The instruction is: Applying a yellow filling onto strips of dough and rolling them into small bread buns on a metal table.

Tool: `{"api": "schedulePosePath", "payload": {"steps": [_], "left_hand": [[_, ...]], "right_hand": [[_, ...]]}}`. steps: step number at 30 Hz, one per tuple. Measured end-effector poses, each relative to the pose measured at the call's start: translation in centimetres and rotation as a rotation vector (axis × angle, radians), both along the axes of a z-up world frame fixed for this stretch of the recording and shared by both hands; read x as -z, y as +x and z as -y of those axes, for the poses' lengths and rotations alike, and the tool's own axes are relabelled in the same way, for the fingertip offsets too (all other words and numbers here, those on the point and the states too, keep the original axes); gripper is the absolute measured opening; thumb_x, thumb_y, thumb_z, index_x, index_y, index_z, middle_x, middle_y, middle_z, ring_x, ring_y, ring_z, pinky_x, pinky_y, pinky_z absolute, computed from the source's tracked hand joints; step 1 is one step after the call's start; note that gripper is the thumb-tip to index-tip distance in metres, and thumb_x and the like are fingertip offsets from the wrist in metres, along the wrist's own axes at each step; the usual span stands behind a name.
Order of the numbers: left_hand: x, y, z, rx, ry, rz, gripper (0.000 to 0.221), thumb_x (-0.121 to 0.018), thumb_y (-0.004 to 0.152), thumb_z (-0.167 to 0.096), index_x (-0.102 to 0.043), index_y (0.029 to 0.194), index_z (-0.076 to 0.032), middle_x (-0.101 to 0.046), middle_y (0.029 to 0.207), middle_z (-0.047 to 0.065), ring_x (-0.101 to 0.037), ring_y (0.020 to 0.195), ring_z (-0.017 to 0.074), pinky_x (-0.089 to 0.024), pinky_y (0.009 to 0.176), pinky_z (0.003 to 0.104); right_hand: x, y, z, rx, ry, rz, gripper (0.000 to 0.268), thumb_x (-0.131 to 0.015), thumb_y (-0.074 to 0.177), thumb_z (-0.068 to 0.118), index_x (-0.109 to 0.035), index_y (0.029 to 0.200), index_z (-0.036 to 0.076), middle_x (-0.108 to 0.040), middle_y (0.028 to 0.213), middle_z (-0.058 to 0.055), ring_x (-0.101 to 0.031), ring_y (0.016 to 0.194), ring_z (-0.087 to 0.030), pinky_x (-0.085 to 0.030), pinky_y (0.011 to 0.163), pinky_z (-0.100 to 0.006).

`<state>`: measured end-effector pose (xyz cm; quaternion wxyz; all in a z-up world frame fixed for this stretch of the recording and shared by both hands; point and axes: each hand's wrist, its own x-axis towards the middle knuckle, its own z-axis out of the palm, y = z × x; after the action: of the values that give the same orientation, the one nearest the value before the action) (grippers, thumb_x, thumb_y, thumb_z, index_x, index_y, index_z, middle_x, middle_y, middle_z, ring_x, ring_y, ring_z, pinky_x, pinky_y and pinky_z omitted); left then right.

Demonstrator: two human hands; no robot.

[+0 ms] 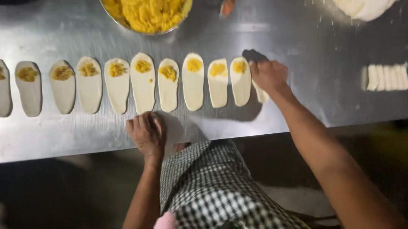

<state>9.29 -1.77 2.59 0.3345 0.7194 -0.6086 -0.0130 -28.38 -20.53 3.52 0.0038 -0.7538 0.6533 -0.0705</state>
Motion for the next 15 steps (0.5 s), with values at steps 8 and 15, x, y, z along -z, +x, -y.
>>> {"api": "schedulePosePath", "payload": {"steps": [8, 15], "left_hand": [[0.2, -0.1, -0.2, 0.011, 0.025, 0.124, 0.017, -0.067, 0.095, -0.017, -0.061, 0.106, -0.006, -0.058, 0.104, 0.016, -0.051, 0.103, 0.0394, -0.04, 0.096, 0.052], [-1.7, -0.2, -0.7, -0.005, 0.063, -0.008, 0.014, -0.066, 0.096, -0.015, -0.061, 0.105, -0.006, -0.058, 0.097, 0.015, -0.051, 0.097, 0.0384, -0.041, 0.093, 0.052]], "right_hand": [[1.8, -0.8, -0.5, -0.149, -0.271, 0.085, 0.04, -0.061, 0.108, 0.031, -0.069, 0.074, 0.01, -0.064, 0.068, -0.007, -0.06, 0.056, -0.025, -0.046, 0.052, -0.038], [3.4, -0.9, -2.6, -0.164, -0.318, 0.099, 0.048, -0.056, 0.111, 0.029, -0.063, 0.067, 0.009, -0.058, 0.06, -0.009, -0.055, 0.049, -0.026, -0.046, 0.05, -0.041]]}}
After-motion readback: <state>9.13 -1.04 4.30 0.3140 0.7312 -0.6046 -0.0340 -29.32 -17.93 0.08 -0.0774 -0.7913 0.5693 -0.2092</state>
